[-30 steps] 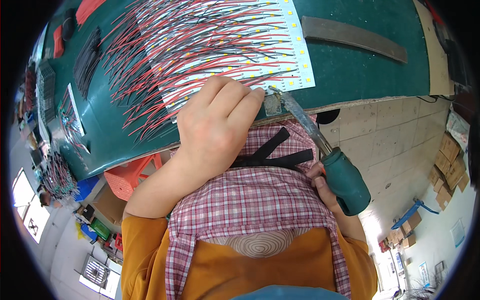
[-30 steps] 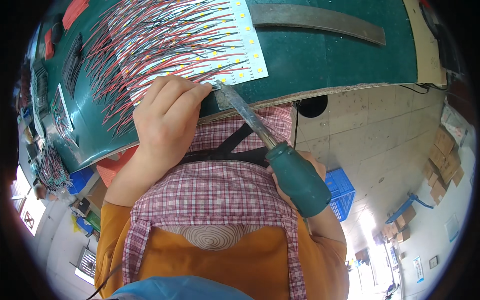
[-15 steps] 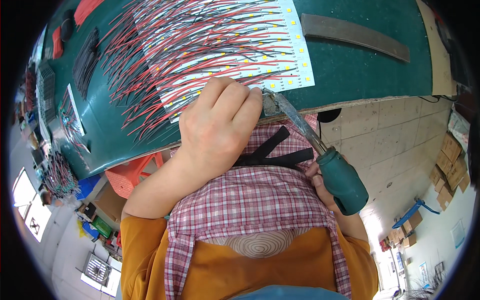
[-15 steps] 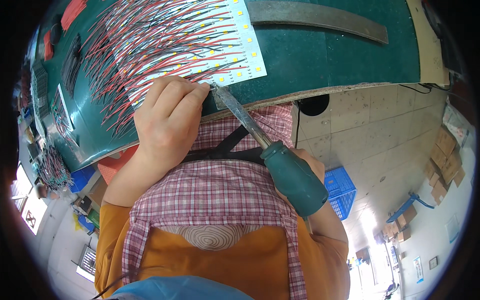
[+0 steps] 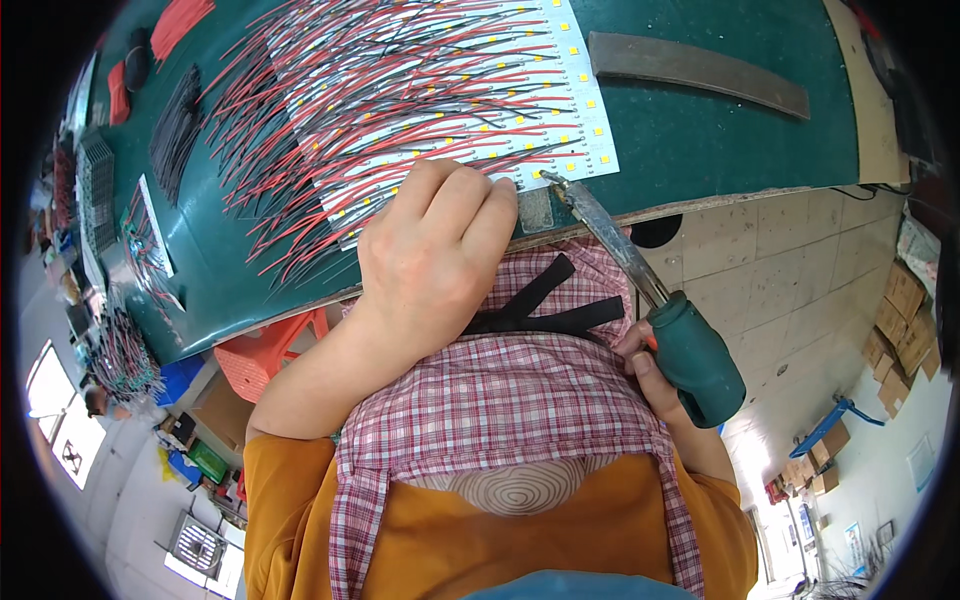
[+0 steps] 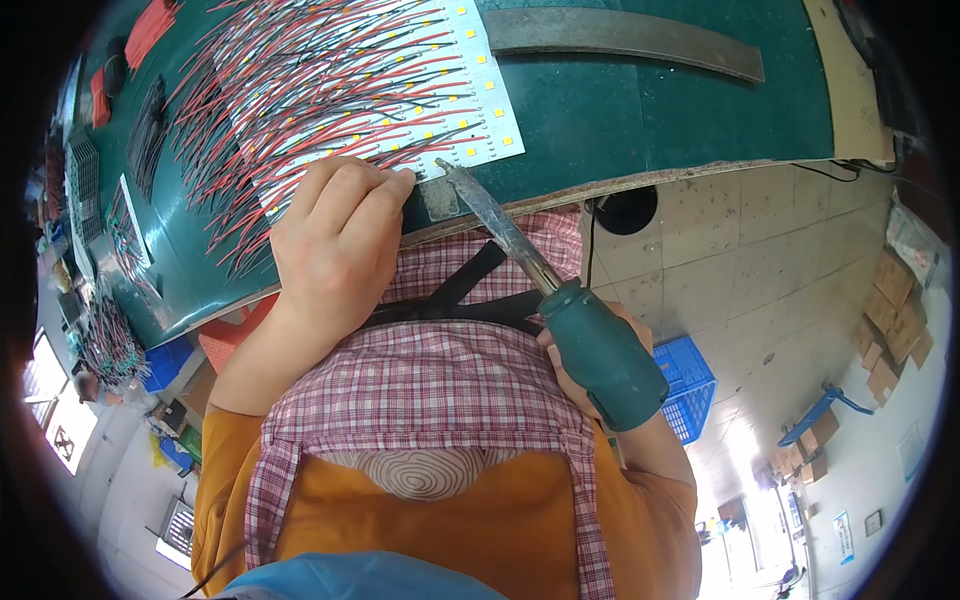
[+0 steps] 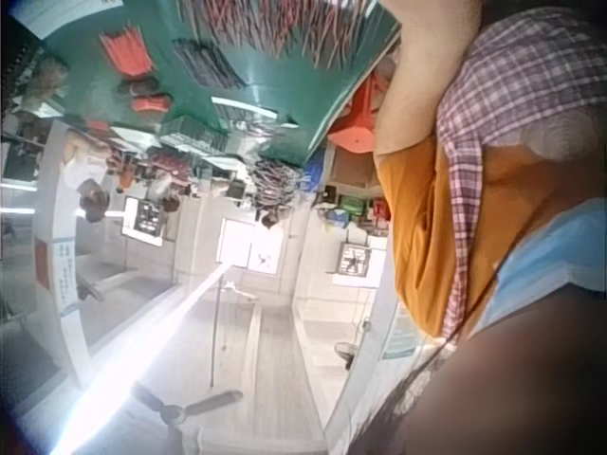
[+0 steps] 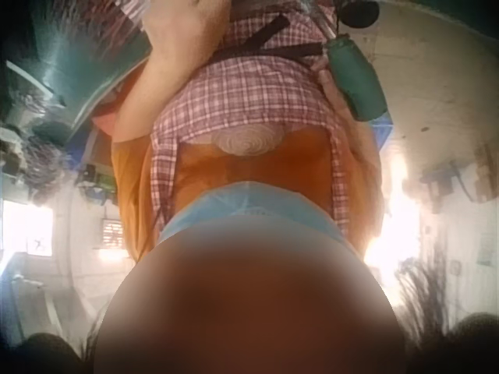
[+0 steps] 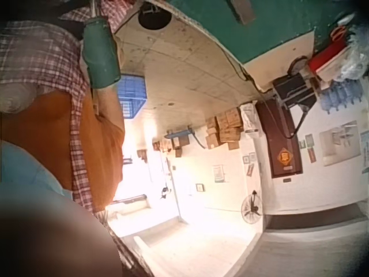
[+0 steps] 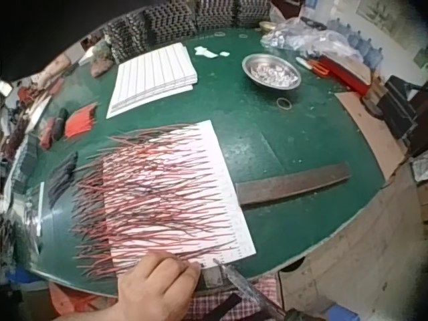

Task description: Soldering colored wires onto contact points on LED lighting panels at a factory workstation.

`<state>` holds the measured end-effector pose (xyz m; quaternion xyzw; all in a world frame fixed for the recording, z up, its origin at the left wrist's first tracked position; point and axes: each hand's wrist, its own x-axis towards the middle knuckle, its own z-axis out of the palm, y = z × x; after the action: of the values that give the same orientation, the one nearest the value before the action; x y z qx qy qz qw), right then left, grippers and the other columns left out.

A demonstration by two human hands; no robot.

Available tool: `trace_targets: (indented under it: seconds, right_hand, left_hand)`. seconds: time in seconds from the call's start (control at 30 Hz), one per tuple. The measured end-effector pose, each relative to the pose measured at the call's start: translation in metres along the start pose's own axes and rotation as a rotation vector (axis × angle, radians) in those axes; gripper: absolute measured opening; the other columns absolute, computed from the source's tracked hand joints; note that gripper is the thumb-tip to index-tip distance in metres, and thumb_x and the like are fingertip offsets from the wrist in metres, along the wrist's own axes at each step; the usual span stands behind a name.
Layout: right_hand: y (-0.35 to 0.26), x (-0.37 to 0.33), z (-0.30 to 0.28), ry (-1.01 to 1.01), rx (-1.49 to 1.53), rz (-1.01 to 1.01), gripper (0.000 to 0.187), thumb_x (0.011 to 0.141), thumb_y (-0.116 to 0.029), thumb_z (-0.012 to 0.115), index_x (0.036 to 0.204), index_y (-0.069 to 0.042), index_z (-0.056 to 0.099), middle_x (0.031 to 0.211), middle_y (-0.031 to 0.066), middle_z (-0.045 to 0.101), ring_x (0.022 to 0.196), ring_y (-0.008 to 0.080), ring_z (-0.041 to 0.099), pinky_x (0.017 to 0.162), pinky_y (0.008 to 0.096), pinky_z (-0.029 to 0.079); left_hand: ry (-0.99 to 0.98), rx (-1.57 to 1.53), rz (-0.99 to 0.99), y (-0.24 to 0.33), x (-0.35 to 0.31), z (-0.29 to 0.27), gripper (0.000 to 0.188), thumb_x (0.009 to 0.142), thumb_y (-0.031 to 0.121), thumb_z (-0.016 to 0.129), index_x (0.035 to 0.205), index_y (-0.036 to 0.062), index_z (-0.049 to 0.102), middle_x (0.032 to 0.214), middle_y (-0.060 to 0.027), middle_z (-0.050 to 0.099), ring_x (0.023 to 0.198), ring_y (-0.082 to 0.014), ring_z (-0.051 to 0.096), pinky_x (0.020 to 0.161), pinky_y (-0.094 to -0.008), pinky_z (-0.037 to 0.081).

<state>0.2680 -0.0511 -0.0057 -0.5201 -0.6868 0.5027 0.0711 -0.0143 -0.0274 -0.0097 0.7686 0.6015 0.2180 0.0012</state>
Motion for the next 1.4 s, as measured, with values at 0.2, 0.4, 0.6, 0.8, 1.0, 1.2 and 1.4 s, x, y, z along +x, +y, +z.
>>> trace_targets:
  seconds: [0.2,0.4,0.6,0.8,1.0,1.2,1.4]
  right_hand:
    - [0.009,-0.010,0.002,0.024,0.312,0.016,0.032,0.094,-0.034,0.061,0.099,-0.003,0.057,0.082,0.0054,0.059,0.067,0.0112,0.054,0.063,0.0250,0.046]
    - [-0.009,0.000,-0.007,0.011,-0.212,-0.044,0.017,0.073,-0.012,0.074,0.088,-0.019,0.073,0.081,-0.0017,0.071,0.073,0.0179,0.067,0.066,0.0317,0.053]
    - [0.007,-0.002,-0.006,-0.086,0.087,-0.096,0.017,0.094,-0.013,0.060,0.107,-0.005,0.053,0.088,0.0105,0.063,0.074,0.0162,0.058,0.068,0.0295,0.047]
    - [0.013,-0.007,-0.003,-0.075,-0.132,-0.032,0.019,0.092,-0.019,0.061,0.099,-0.003,0.056,0.087,0.0090,0.063,0.076,0.0151,0.058,0.069,0.0289,0.047]
    - [0.005,-0.004,-0.006,-0.024,0.037,0.010,0.019,0.075,-0.009,0.073,0.093,-0.012,0.069,0.082,0.0025,0.070,0.077,0.0210,0.067,0.067,0.0325,0.054]
    - [0.000,-0.001,-0.010,-0.038,-0.046,-0.049,0.021,0.075,-0.005,0.070,0.095,-0.010,0.068,0.080,-0.0001,0.071,0.078,0.0172,0.068,0.072,0.0309,0.054]
    - [0.005,-0.008,-0.007,0.099,0.038,-0.089,0.023,0.075,-0.004,0.069,0.097,-0.010,0.067,0.081,0.0002,0.071,0.076,0.0174,0.069,0.073,0.0312,0.054]
  left_hand:
    - [0.097,-0.157,0.046,-0.003,0.015,-0.007,0.025,0.065,0.001,0.064,0.090,0.0035,0.066,0.083,-0.0046,0.058,0.080,-0.0225,0.060,0.060,-0.0315,0.050]
    - [0.030,-0.105,-0.002,0.003,0.015,0.009,0.024,0.066,0.005,0.064,0.090,0.0069,0.068,0.079,-0.0026,0.058,0.076,-0.0198,0.059,0.055,-0.0309,0.049]
    - [-0.001,-0.054,0.022,0.002,0.015,0.007,0.025,0.066,0.008,0.065,0.090,0.0077,0.068,0.080,-0.0009,0.057,0.078,-0.0176,0.060,0.053,-0.0278,0.048]
    - [0.025,-0.024,0.037,0.004,0.015,0.010,0.025,0.065,0.008,0.066,0.090,0.0082,0.068,0.080,-0.0004,0.057,0.079,-0.0170,0.060,0.052,-0.0270,0.047]
    - [0.022,-0.006,0.034,0.004,0.015,0.009,0.024,0.065,0.008,0.066,0.089,0.0085,0.067,0.080,-0.0003,0.056,0.078,-0.0169,0.060,0.051,-0.0265,0.046]
    - [0.017,0.012,0.038,0.006,0.015,0.006,0.022,0.066,0.009,0.065,0.088,0.0091,0.067,0.080,-0.0003,0.056,0.079,-0.0163,0.059,0.051,-0.0265,0.047]
    - [0.000,-0.242,0.002,0.001,0.026,-0.003,0.024,0.064,-0.001,0.067,0.088,0.0061,0.066,0.081,-0.0045,0.057,0.077,-0.0223,0.058,0.058,-0.0319,0.048]
